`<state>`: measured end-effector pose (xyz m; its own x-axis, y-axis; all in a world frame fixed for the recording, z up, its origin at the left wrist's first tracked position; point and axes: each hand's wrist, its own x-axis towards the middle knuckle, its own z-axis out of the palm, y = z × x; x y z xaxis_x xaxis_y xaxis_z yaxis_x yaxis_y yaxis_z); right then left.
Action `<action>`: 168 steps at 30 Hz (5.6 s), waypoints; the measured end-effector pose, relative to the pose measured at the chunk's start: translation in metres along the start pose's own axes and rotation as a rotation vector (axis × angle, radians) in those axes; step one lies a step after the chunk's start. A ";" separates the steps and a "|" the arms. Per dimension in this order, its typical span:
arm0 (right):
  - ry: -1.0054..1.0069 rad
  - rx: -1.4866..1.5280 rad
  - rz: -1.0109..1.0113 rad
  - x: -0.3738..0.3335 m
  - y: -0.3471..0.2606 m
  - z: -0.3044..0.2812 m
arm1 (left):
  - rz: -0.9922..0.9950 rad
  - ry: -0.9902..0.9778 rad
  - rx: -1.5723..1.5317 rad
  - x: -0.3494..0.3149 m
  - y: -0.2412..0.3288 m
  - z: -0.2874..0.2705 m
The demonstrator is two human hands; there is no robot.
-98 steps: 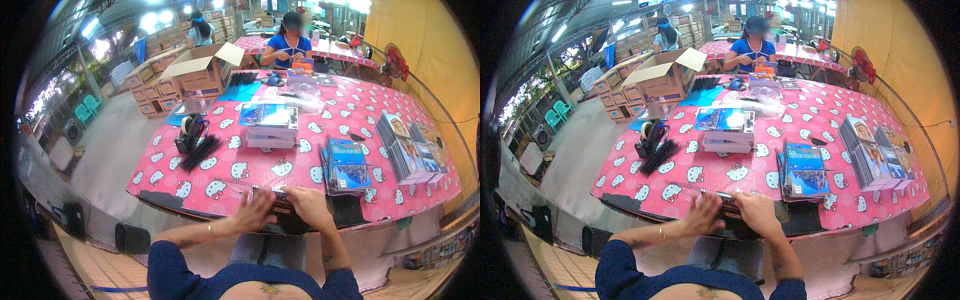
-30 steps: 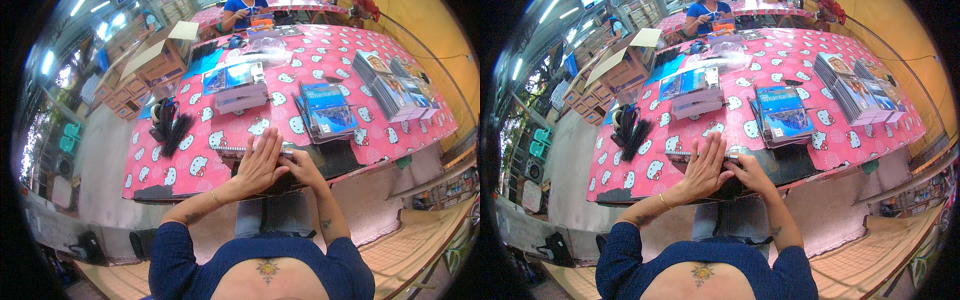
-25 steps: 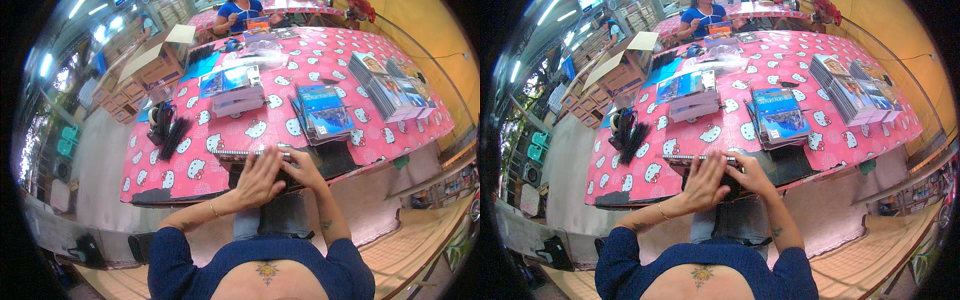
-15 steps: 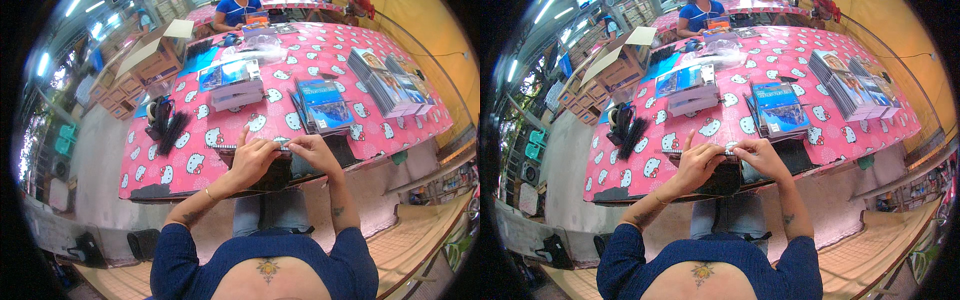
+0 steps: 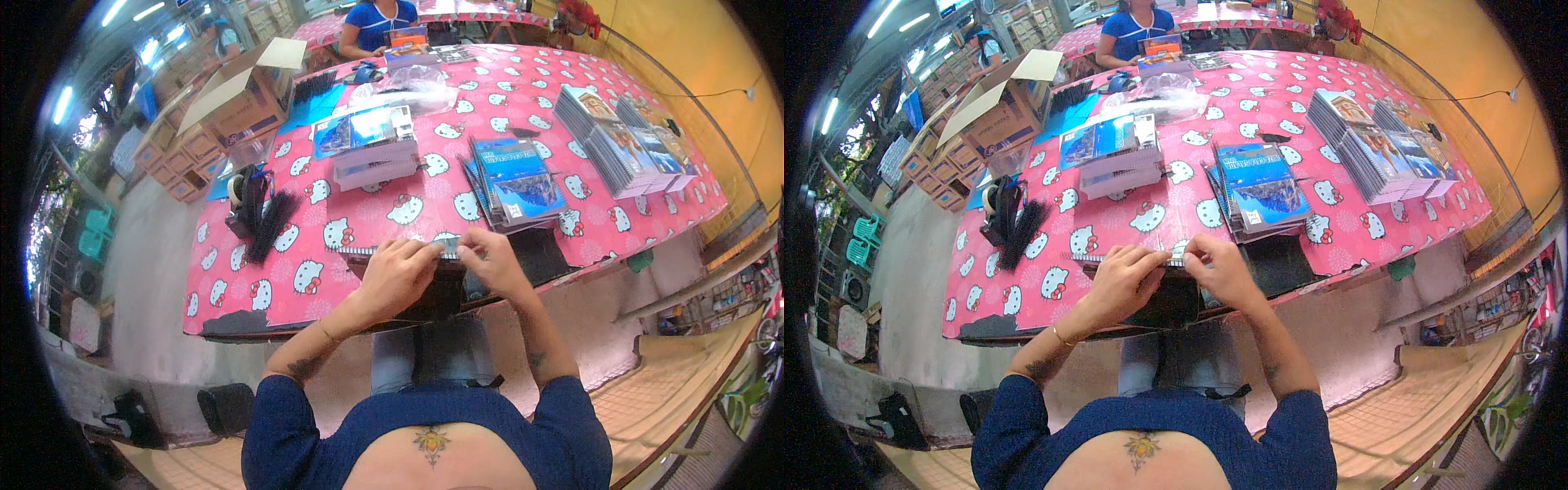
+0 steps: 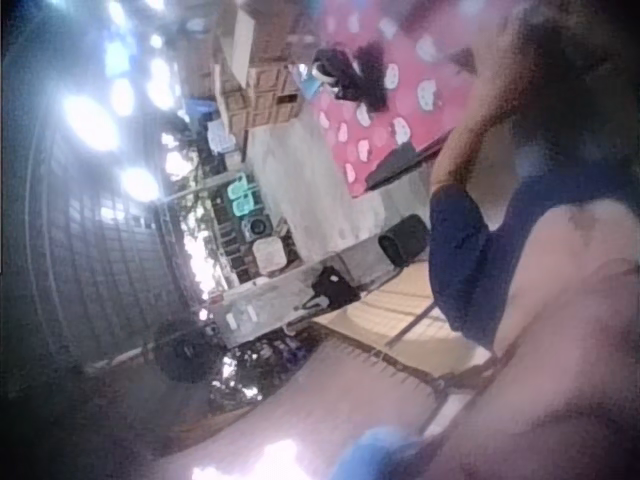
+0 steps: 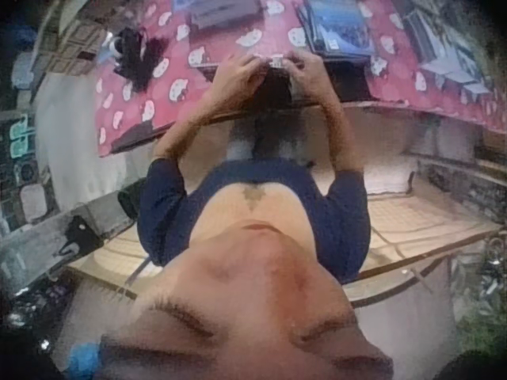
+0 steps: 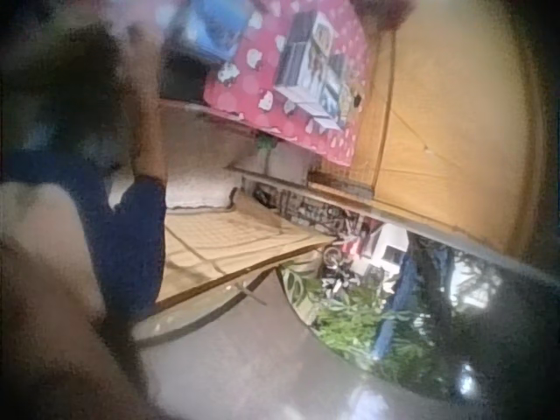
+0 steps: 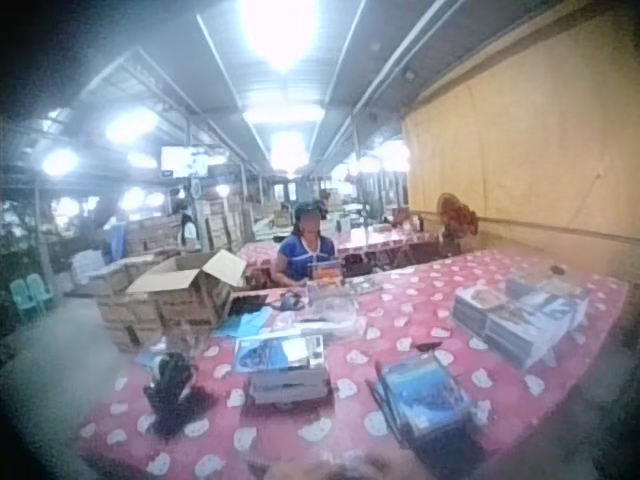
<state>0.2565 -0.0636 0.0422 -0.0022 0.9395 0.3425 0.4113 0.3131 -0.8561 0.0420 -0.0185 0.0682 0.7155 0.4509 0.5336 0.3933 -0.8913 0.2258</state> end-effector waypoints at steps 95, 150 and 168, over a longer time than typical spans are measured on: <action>0.433 -1.056 -0.394 0.025 -0.001 -0.086 | -0.215 0.628 -0.070 0.002 -0.051 -0.068; -0.445 0.080 0.872 -0.274 0.243 0.025 | -0.421 -0.102 0.555 0.077 -0.262 0.006; -0.098 0.074 -0.056 -0.030 0.008 0.019 | -0.309 0.054 0.202 0.090 -0.281 -0.009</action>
<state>0.2425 -0.0864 0.0172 -0.1143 0.9281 0.3544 0.3400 0.3718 -0.8638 -0.0092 0.2722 0.0605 0.5160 0.6894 0.5084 0.6958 -0.6835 0.2205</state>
